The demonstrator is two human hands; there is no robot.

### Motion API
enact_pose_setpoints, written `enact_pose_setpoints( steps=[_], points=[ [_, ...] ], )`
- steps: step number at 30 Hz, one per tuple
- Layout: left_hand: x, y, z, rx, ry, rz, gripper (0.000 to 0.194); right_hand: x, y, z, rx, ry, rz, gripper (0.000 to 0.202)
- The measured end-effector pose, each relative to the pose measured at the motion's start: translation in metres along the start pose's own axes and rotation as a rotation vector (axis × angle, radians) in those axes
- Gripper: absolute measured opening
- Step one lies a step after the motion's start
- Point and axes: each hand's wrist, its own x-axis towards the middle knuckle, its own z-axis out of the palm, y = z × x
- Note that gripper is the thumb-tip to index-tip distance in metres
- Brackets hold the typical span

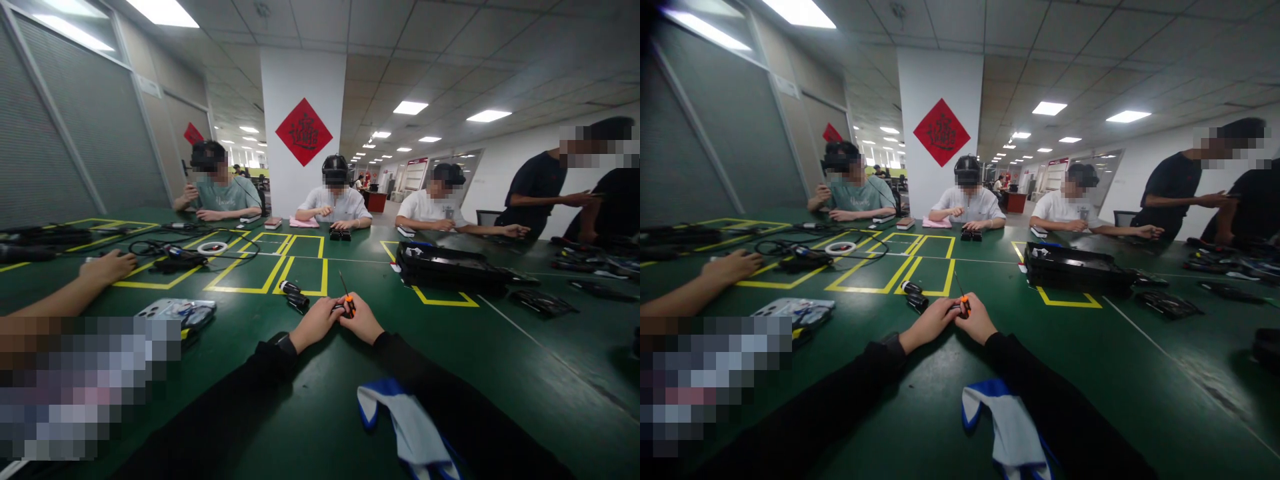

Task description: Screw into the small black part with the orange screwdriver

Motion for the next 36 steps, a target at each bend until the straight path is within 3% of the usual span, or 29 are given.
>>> enact_pose_setpoints(
  steps=[5,8,11,18,21,25,29,32,36],
  points=[
    [0.000,-0.003,0.004,-0.058,0.048,-0.031,0.032,0.003,0.006,0.003,0.065,0.133,0.161,0.017],
    [0.000,-0.006,0.004,-0.136,0.088,-0.093,0.032,0.006,0.011,0.002,0.176,0.102,0.335,0.010],
    [0.001,-0.009,0.002,-0.246,0.128,-0.163,0.032,0.008,0.007,-0.006,0.215,-0.099,0.394,0.018],
    [0.002,-0.005,0.003,-0.565,0.104,-0.259,0.033,-0.016,-0.045,-0.070,-0.066,-0.894,0.368,0.032],
    [0.002,-0.001,0.004,-0.642,0.082,-0.259,0.032,-0.040,-0.061,-0.096,-0.196,-1.033,0.390,0.033],
    [0.003,-0.004,0.005,-0.710,0.089,-0.314,0.033,-0.057,-0.064,-0.119,-0.344,-0.986,0.478,0.025],
    [0.007,-0.011,0.005,-0.793,0.060,-0.364,0.035,-0.040,-0.057,-0.129,-0.379,-0.968,0.504,0.032],
    [0.008,-0.014,0.004,-0.821,0.028,-0.369,0.035,-0.018,-0.047,-0.115,-0.265,-0.752,0.548,0.034],
    [0.006,-0.015,0.002,-0.789,0.018,-0.354,0.036,-0.006,-0.029,-0.070,0.037,-0.331,0.476,0.035]
  ],
)
